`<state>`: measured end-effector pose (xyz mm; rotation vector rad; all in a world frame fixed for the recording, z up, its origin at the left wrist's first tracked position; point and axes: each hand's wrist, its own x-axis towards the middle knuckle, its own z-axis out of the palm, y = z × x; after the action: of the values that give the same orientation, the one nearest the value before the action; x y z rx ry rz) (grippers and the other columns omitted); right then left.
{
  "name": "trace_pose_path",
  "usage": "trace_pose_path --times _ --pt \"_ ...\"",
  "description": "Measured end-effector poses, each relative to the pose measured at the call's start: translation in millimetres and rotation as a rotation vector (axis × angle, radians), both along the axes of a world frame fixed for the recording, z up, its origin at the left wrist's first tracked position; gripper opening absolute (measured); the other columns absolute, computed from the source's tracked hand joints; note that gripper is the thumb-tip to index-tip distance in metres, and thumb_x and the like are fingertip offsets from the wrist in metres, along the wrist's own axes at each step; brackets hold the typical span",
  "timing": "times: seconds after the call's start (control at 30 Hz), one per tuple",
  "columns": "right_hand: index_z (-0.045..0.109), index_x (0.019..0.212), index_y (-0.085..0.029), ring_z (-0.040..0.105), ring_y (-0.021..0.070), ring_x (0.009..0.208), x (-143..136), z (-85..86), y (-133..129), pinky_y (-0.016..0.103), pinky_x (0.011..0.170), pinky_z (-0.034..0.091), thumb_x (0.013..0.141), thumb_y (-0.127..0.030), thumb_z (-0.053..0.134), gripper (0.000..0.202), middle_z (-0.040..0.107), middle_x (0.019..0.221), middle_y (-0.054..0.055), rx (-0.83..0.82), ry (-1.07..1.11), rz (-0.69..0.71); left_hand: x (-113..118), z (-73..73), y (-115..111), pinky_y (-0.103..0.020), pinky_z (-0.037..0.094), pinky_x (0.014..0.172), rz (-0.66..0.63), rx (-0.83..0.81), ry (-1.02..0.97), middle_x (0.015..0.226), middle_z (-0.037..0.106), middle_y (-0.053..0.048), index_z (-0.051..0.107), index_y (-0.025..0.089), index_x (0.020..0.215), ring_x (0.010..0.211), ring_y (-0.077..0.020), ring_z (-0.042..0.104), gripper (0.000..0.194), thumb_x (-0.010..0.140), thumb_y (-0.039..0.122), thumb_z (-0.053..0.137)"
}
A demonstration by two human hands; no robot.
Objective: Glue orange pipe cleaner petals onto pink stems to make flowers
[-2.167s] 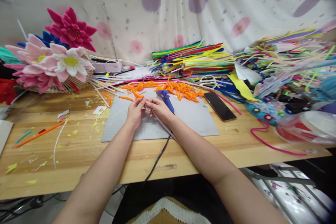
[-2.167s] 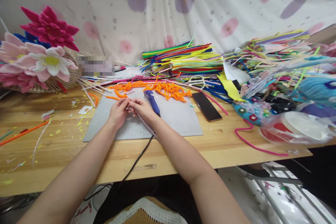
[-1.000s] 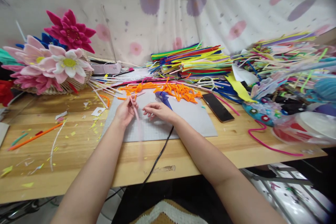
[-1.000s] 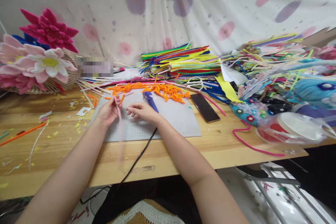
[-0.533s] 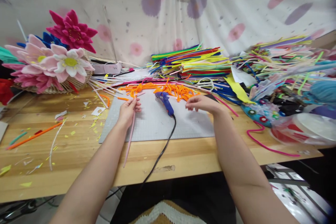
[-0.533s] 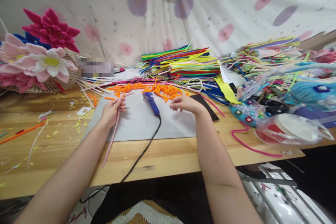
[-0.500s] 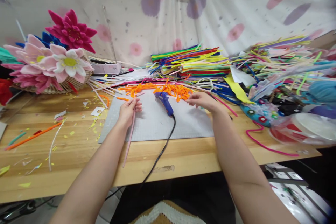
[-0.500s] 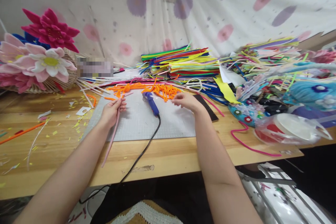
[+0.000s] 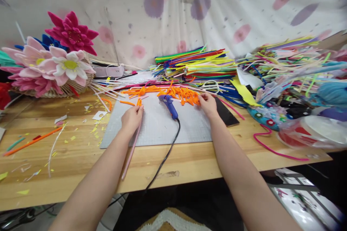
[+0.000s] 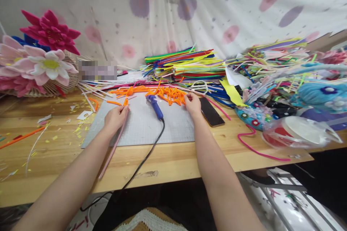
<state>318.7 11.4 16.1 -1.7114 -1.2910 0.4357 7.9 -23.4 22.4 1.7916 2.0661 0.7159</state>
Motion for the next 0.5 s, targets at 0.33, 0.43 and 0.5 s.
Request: trace_pose_path --times 0.33,0.43,0.5 --pt "0.049 0.078 -0.016 0.053 0.0082 0.049 -34.8 30.1 -38.1 0.022 0.051 0.04 0.068 -0.039 0.061 0.027 0.055 0.06 -0.003 -0.526 0.458 1.015 -5.7 -3.1 2.1 -0.027 0.035 0.064 0.144 0.333 -0.161 0.083 0.056 -0.005 0.053 0.022 0.086 0.076 -0.0194 0.053 0.022 0.071 0.037 0.057" --pt "0.052 0.076 -0.016 0.052 0.0072 0.051 -49.0 29.8 -40.0 0.021 0.052 0.04 0.069 -0.04 0.06 0.027 0.054 0.061 -0.004 -0.608 0.36 1.11 4.6 2.9 -6.6 -0.023 0.037 0.062 -0.049 0.458 -0.346 0.079 0.055 -0.002 0.054 0.021 0.086 0.069 -0.0139 0.051 0.019 0.072 0.033 0.058" --pt "0.051 0.075 -0.016 0.05 0.0066 0.051 -59.7 29.0 -39.8 0.02 0.052 0.04 0.068 -0.041 0.06 0.027 0.052 0.059 -0.005 -0.592 0.334 1.107 15.3 5.9 -14.1 -0.021 0.038 0.057 -0.243 0.389 -0.46 0.076 0.055 -0.001 0.055 0.02 0.085 0.063 -0.011 0.05 0.017 0.073 0.033 0.056"
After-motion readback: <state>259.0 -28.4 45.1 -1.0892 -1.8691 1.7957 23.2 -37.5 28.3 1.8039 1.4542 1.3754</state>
